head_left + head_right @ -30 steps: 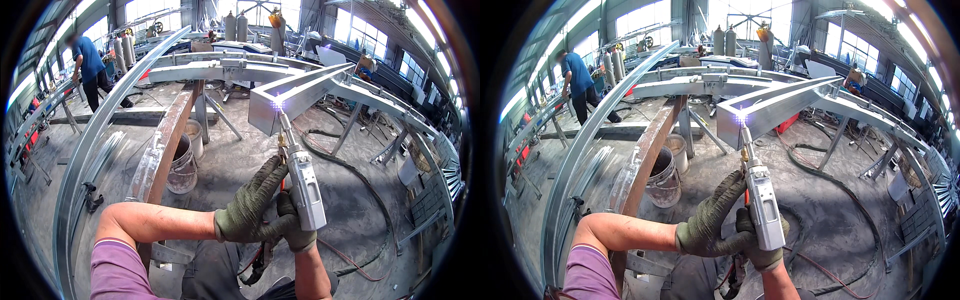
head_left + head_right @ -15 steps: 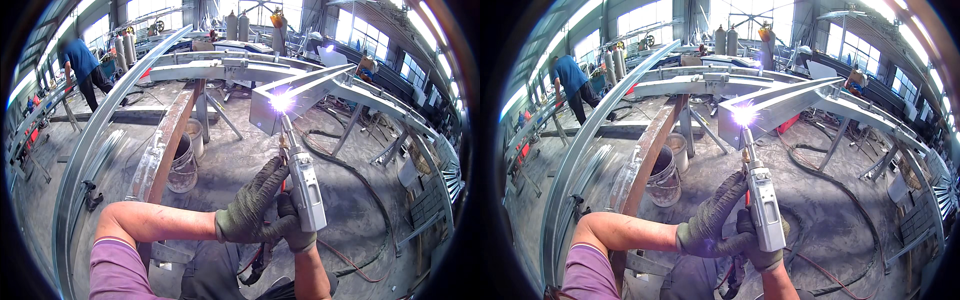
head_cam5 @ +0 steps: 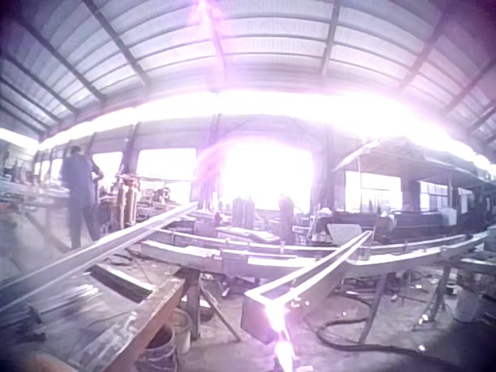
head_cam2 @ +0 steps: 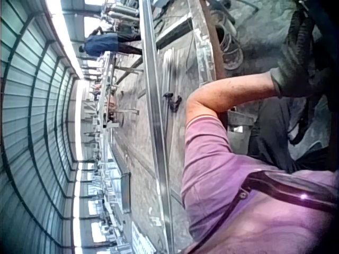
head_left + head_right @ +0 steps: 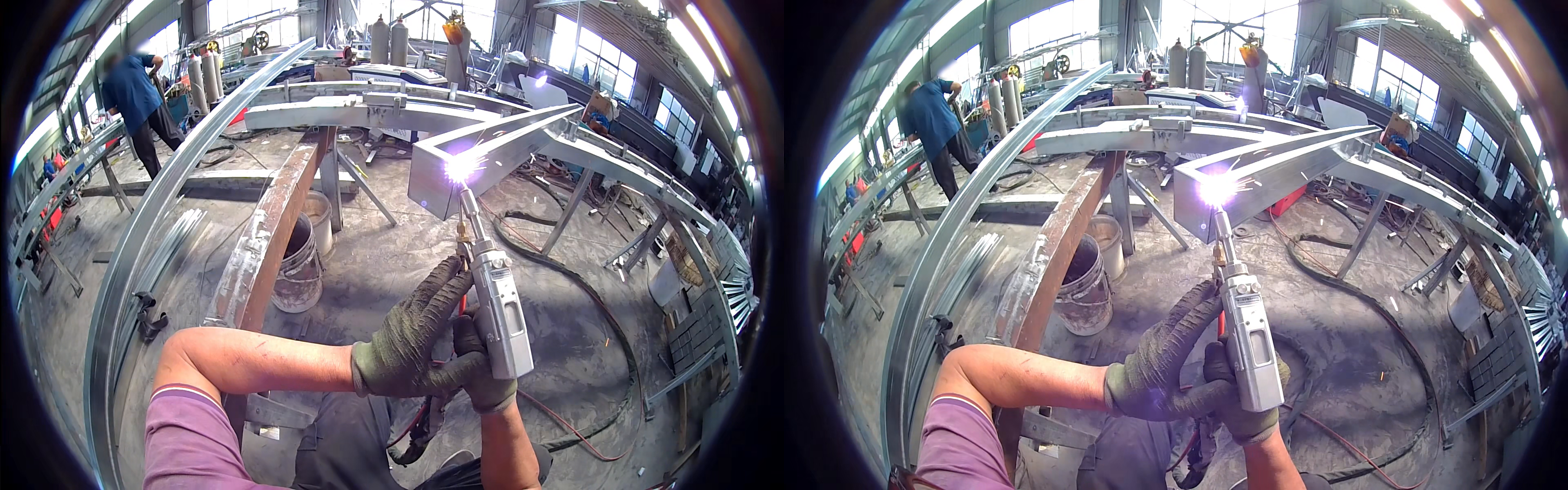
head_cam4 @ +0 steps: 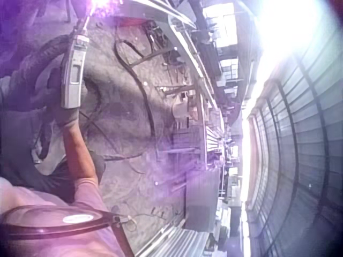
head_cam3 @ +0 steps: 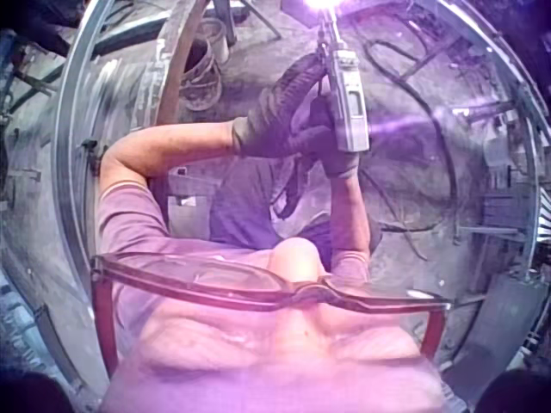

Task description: The person welds metal frame components using a handheld welding torch, joining rectangular metal pieces into a larger frame structure. The person repositions the frame multiple times to access different joints and continues welding along seams.

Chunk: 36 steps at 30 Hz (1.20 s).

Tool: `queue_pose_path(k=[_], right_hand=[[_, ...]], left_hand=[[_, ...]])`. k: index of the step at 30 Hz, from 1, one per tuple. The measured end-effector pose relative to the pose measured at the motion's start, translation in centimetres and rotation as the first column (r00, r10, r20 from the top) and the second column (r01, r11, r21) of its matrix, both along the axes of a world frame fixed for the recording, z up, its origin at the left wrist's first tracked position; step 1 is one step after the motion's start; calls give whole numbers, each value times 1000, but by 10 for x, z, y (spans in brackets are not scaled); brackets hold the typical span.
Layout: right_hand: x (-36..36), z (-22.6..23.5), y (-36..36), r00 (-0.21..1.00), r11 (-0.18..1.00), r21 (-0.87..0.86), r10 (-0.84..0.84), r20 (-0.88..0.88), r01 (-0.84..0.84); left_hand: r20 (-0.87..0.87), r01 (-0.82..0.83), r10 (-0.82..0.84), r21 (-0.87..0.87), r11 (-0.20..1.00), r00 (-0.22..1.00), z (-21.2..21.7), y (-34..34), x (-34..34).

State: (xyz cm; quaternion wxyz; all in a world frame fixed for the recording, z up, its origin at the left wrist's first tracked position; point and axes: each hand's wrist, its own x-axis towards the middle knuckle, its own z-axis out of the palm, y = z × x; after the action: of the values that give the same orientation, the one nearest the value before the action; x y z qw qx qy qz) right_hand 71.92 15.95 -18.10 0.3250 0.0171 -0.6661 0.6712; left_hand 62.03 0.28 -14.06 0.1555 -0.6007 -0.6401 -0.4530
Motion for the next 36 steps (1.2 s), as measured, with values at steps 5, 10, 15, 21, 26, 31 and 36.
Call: queue_pose_path(k=[5, 10, 15, 21, 26, 31, 36], right_hand=[[-1, 3, -3, 998, 999, 27, -44, -48, 46], [-8, -5, 4, 980, 961, 230, -115, -161, 151], [-2, -1, -3, 998, 999, -6, -53, -42, 53], [-1, -3, 2, 998, 996, 70, -51, -33, 53], [-3, -7, 6, 996, 986, 152, -64, -59, 73], [11, 4, -5, 999, 1000, 9, -21, -42, 21], [15, 21, -11, 992, 996, 10, -90, 89, 90]], left_hand=[[5, -8, 8, -3, 1000, 1000, 0, -1, 1], [11, -10, 10, -3, 1000, 1000, -3, 0, 0], [27, -16, 17, -29, 999, 999, 2, -1, 3], [25, -9, 9, -18, 1000, 1000, 0, -1, 2], [19, -21, 21, 8, 1000, 1000, -2, -1, 4], [26, 9, -8, -34, 999, 1000, -1, -5, 6], [41, 24, -24, 15, 1000, 999, -5, -2, -2]])
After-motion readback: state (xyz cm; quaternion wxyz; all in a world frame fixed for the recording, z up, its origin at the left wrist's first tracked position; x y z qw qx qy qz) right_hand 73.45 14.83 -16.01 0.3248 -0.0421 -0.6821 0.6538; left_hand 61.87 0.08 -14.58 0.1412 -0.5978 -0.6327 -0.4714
